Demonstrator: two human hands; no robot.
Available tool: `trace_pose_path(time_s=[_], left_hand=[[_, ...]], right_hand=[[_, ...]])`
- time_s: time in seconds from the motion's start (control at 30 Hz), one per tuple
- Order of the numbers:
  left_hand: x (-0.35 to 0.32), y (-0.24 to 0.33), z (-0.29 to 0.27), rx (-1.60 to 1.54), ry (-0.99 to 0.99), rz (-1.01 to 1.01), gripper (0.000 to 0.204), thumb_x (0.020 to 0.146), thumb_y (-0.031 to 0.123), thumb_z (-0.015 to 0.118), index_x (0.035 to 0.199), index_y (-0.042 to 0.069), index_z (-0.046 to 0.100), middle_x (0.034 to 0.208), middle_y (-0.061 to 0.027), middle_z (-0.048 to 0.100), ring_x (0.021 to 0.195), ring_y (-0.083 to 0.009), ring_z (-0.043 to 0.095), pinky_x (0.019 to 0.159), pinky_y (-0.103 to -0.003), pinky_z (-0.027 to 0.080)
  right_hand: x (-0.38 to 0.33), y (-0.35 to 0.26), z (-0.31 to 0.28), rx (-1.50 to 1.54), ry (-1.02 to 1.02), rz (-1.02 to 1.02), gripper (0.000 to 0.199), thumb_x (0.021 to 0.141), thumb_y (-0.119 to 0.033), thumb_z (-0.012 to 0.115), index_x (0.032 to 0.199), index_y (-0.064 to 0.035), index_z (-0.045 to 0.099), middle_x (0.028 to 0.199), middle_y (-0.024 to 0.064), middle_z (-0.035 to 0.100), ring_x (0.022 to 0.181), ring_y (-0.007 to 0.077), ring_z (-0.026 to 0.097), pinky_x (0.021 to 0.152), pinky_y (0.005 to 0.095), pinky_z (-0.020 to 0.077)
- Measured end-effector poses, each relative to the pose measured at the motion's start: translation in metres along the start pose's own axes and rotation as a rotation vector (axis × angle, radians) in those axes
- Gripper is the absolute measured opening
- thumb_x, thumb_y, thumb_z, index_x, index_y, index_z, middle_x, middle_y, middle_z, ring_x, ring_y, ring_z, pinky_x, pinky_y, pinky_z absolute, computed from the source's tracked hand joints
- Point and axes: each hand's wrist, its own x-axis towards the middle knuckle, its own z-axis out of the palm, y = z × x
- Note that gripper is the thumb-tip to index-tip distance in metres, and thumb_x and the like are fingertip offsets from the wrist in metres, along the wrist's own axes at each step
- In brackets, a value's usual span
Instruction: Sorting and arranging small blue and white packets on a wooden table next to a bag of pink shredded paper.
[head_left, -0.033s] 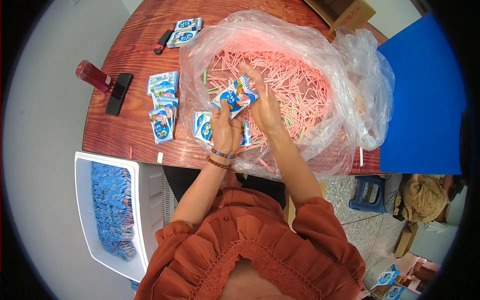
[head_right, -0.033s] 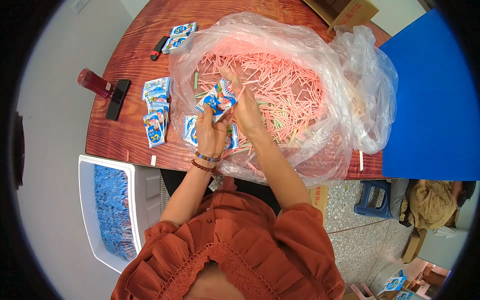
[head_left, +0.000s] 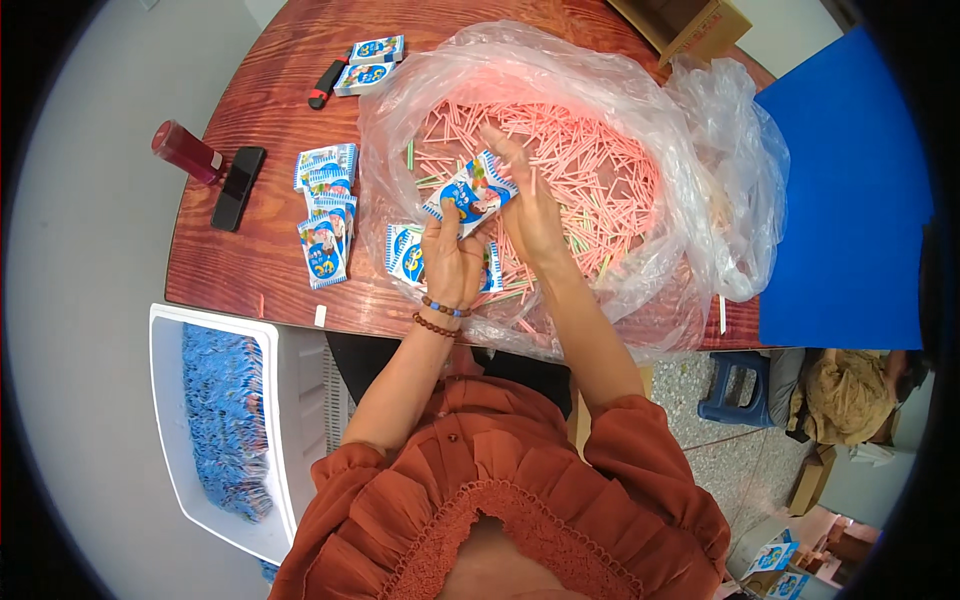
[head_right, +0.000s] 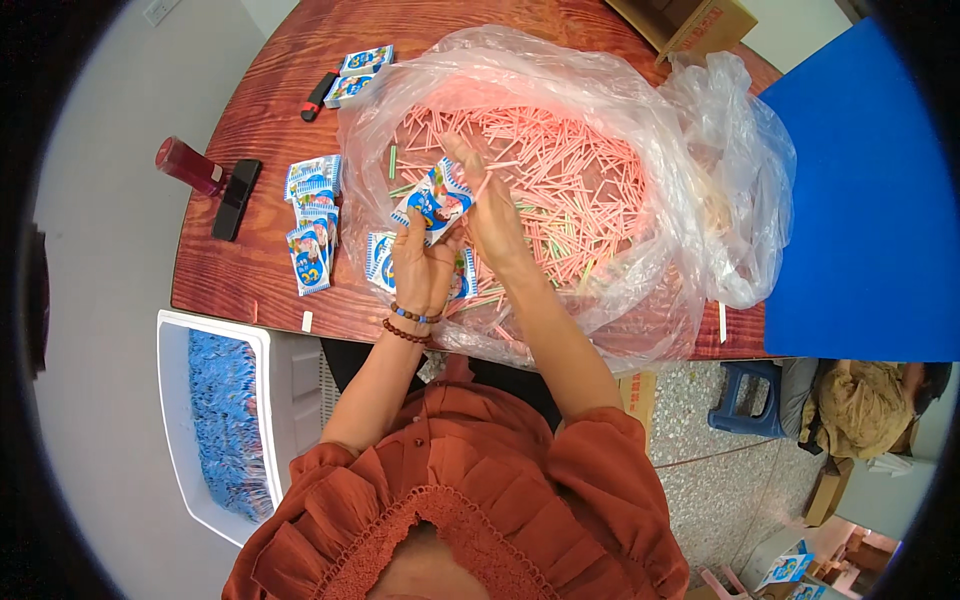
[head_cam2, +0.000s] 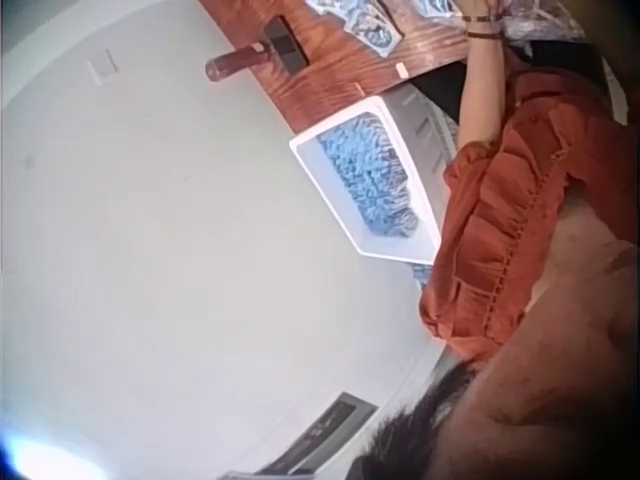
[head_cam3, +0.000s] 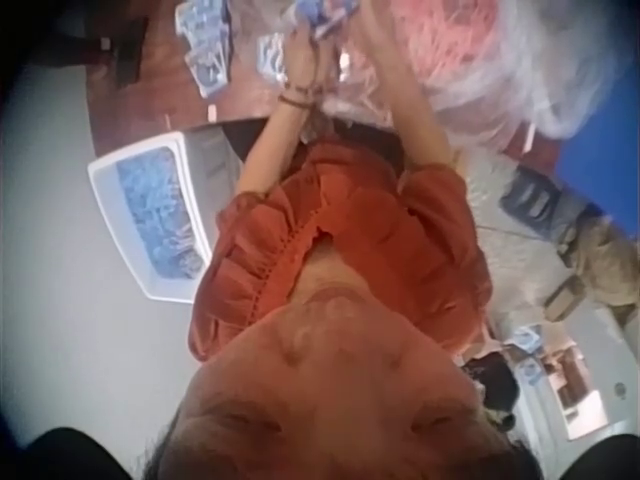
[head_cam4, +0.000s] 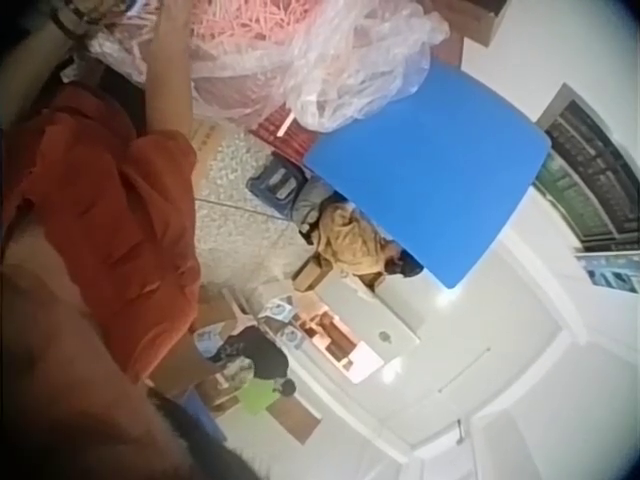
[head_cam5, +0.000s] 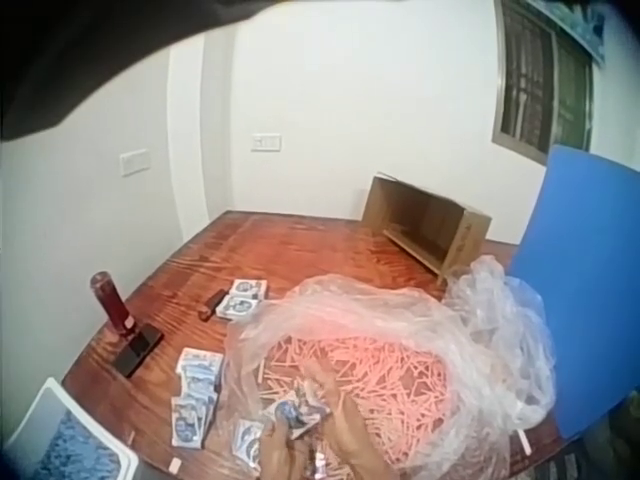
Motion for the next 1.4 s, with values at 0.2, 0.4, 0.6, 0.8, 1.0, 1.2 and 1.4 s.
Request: trace_pose_path(time_s=[0.2,0.4,0.6,0.8,1.0,1.2,1.4], left_hand=[[0.005,0.001,-0.009,-0.121,0.046,-0.079,0.031,0.098,0.029,0.052,0.116,0.003,0.055,0.109,-0.0103,0.064,0.098,-0.023,0.062,0.088,-0.038,0.051],[0.006,0.0,-0.01,-0.161,-0.015,-0.153,0.032,0.097,0.029,0.054,0.121,0.007,0.053,0.116,-0.0071,0.06,0.104,-0.0235,0.056,0.092,-0.038,0.048],[0.007,0.0,-0.013,-0.209,-0.036,-0.151,0.034,0.098,0.03,0.052,0.118,0.002,0.054,0.115,-0.0105,0.062,0.103,-0.024,0.059,0.089,-0.037,0.05],[0.008,0.0,-0.021,-0.193,-0.04,-0.196,0.035,0.097,0.03,0.054,0.118,0.002,0.054,0.111,-0.0105,0.063,0.101,-0.0242,0.06,0.088,-0.037,0.05],[0.009,-0.008,-0.034,-0.315,-0.044,-0.274,0.031,0.096,0.028,0.055,0.116,0.004,0.056,0.109,-0.0112,0.063,0.106,-0.0266,0.059,0.089,-0.04,0.051],[-0.002,0.007,-0.021,-0.351,0.035,-0.259,0.025,0.093,0.024,0.061,0.11,0.005,0.06,0.103,-0.0085,0.065,0.103,-0.0245,0.059,0.089,-0.038,0.051],[-0.009,0.001,-0.021,-0.236,0.066,-0.264,0.022,0.092,0.024,0.064,0.103,0.006,0.062,0.098,-0.0052,0.065,0.093,-0.022,0.06,0.084,-0.035,0.052]], right_hand=[[0.005,-0.002,-0.007,-0.386,-0.207,-0.118,0.063,0.1,-0.045,0.036,0.14,0.0033,0.036,0.145,0.017,0.037,0.138,0.0287,0.03,0.114,0.0401,0.0232],[0.013,-0.004,-0.016,0.094,-0.085,-0.044,0.062,0.101,-0.042,0.038,0.138,0.0073,0.035,0.143,0.0182,0.038,0.133,0.0281,0.037,0.114,0.0399,0.0248],[0.007,-0.012,-0.005,-0.246,-0.187,0.033,0.061,0.101,-0.044,0.036,0.137,0.0047,0.039,0.14,0.017,0.044,0.132,0.0284,0.039,0.112,0.0384,0.0282],[0.018,-0.006,-0.028,0.101,-0.07,0.124,0.061,0.1,-0.046,0.036,0.132,0.0047,0.044,0.133,0.0183,0.049,0.129,0.0262,0.043,0.11,0.0408,0.0318],[0.018,-0.052,-0.065,-0.049,0.055,0.178,0.051,0.101,-0.041,0.037,0.119,0.0025,0.056,0.113,0.0145,0.064,0.099,0.0228,0.062,0.086,0.0359,0.0495],[-0.016,-0.118,-0.195,-0.915,0.525,-0.356,0.038,0.099,-0.033,0.045,0.091,-0.0016,0.065,0.065,0.0019,0.055,0.053,0.0079,0.049,0.048,0.0249,0.0415],[-0.052,-0.157,-0.346,-1.023,1.076,-0.325,0.032,0.094,-0.023,0.043,0.086,-0.0011,0.064,0.07,0.0083,0.059,0.054,0.0161,0.054,0.046,0.0338,0.0409]])
